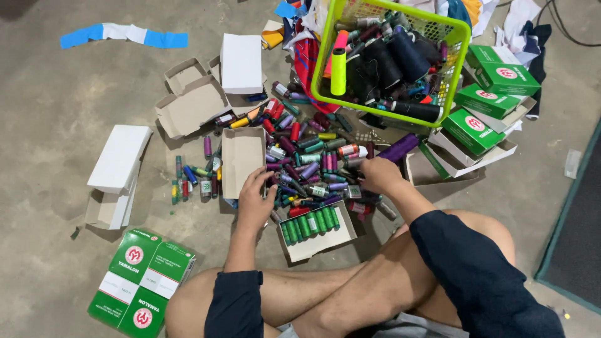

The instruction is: The person sorts and places thread spools into a plastic tray.

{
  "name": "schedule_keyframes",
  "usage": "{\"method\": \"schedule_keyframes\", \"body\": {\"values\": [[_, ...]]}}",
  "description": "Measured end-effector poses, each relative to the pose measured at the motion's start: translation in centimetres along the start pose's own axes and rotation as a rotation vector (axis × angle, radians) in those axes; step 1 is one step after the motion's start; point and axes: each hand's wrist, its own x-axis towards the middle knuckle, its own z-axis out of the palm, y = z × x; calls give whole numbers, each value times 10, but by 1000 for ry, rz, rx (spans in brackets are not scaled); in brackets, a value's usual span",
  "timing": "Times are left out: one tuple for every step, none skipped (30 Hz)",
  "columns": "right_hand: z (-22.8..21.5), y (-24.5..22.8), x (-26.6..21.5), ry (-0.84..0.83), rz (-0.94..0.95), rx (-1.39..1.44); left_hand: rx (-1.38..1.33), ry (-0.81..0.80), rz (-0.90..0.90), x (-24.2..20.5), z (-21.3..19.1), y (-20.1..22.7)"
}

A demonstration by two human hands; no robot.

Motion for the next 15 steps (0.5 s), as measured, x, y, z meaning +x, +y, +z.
{"method": "schedule_keyframes", "body": {"values": [[-8,-3,-3,2,1,1,1,-1,2,0,0,1],[-15,-7,-6,-10,33,50,-7,0,-4,-1,-1,2],[-23,-10,-9,-23,64,98,-16,1,-10,-1,-1,3],[-27,-9,-9,-23,64,99,-15,0,-10,0,0,1],[-30,-7,-9,-30,85,146,-10,0,-15,0,1,-2],[-34,-5,-9,-38,105,193,-6,0,-20,0,2,-5],[-33,-2,-8,-39,105,193,-6,0,-21,1,2,-4],[-33,1,-7,-49,126,214,-9,-1,-19,1,2,-4],[-33,5,-6,-60,147,235,-12,-1,-18,1,2,-4],[-35,4,-9,-57,148,236,-11,-1,-15,1,1,-3],[-37,4,-11,-60,155,235,-9,-1,-20,1,1,-3],[-38,4,-14,-66,161,234,-8,0,-27,-1,1,-2],[-36,7,-12,-64,161,233,-8,1,-26,2,4,-8],[-32,10,-10,-70,165,215,6,35,3,2,7,-15],[-29,13,-9,-75,169,197,21,69,32,3,10,-21]]}}
